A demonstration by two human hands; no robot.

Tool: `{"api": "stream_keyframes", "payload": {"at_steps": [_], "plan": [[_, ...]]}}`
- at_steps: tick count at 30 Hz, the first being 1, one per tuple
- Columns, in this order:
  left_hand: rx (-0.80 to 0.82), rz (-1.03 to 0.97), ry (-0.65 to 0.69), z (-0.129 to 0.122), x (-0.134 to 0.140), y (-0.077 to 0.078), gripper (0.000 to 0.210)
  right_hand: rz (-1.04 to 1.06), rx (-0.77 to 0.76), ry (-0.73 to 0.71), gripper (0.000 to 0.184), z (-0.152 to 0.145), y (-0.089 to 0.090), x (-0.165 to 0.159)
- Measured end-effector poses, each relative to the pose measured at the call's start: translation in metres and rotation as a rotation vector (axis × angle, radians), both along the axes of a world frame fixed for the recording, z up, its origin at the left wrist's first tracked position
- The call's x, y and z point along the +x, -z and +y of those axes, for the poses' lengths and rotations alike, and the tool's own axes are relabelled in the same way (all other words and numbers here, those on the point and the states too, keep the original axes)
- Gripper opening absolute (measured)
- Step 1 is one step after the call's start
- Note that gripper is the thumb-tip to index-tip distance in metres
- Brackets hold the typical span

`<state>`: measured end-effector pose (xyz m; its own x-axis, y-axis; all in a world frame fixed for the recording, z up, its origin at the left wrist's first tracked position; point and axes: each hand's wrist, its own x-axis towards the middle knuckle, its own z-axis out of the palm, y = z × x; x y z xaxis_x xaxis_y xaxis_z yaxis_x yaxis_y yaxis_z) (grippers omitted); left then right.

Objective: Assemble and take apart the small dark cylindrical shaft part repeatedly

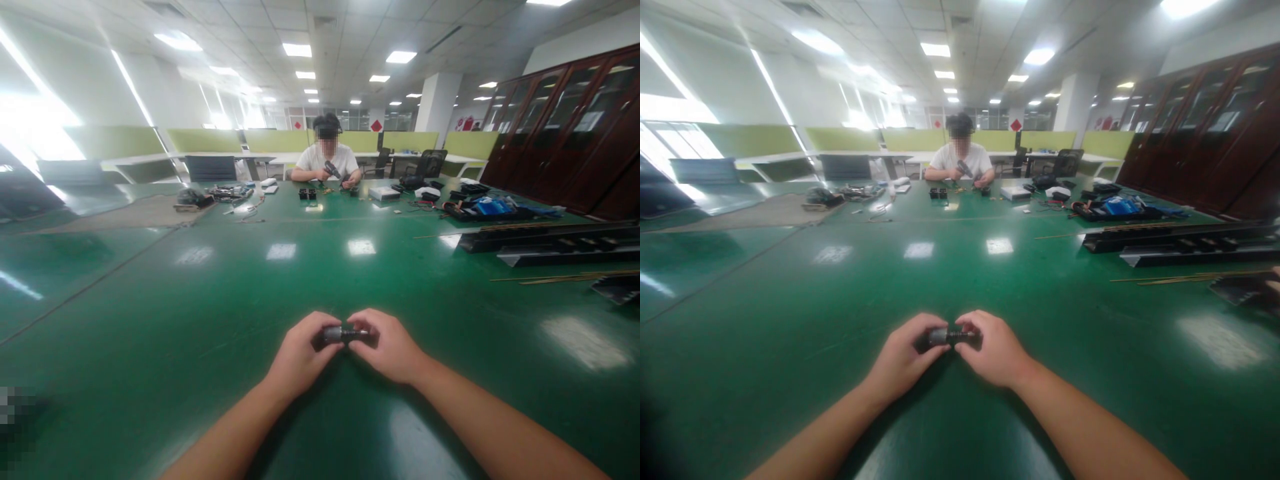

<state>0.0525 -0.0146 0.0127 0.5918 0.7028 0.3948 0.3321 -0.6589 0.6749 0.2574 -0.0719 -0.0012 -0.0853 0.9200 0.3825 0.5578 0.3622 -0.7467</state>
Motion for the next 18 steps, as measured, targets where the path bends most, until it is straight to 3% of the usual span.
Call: {"api": "stream_keyframes", "payload": {"at_steps": [18], "plan": [[-0.015, 0.034, -0.003, -0.0004, 0.0005, 0.0035, 0.022, -0.030, 0.018, -0.043, 0.019, 0.0000, -0.0017, -0.0005]]}}
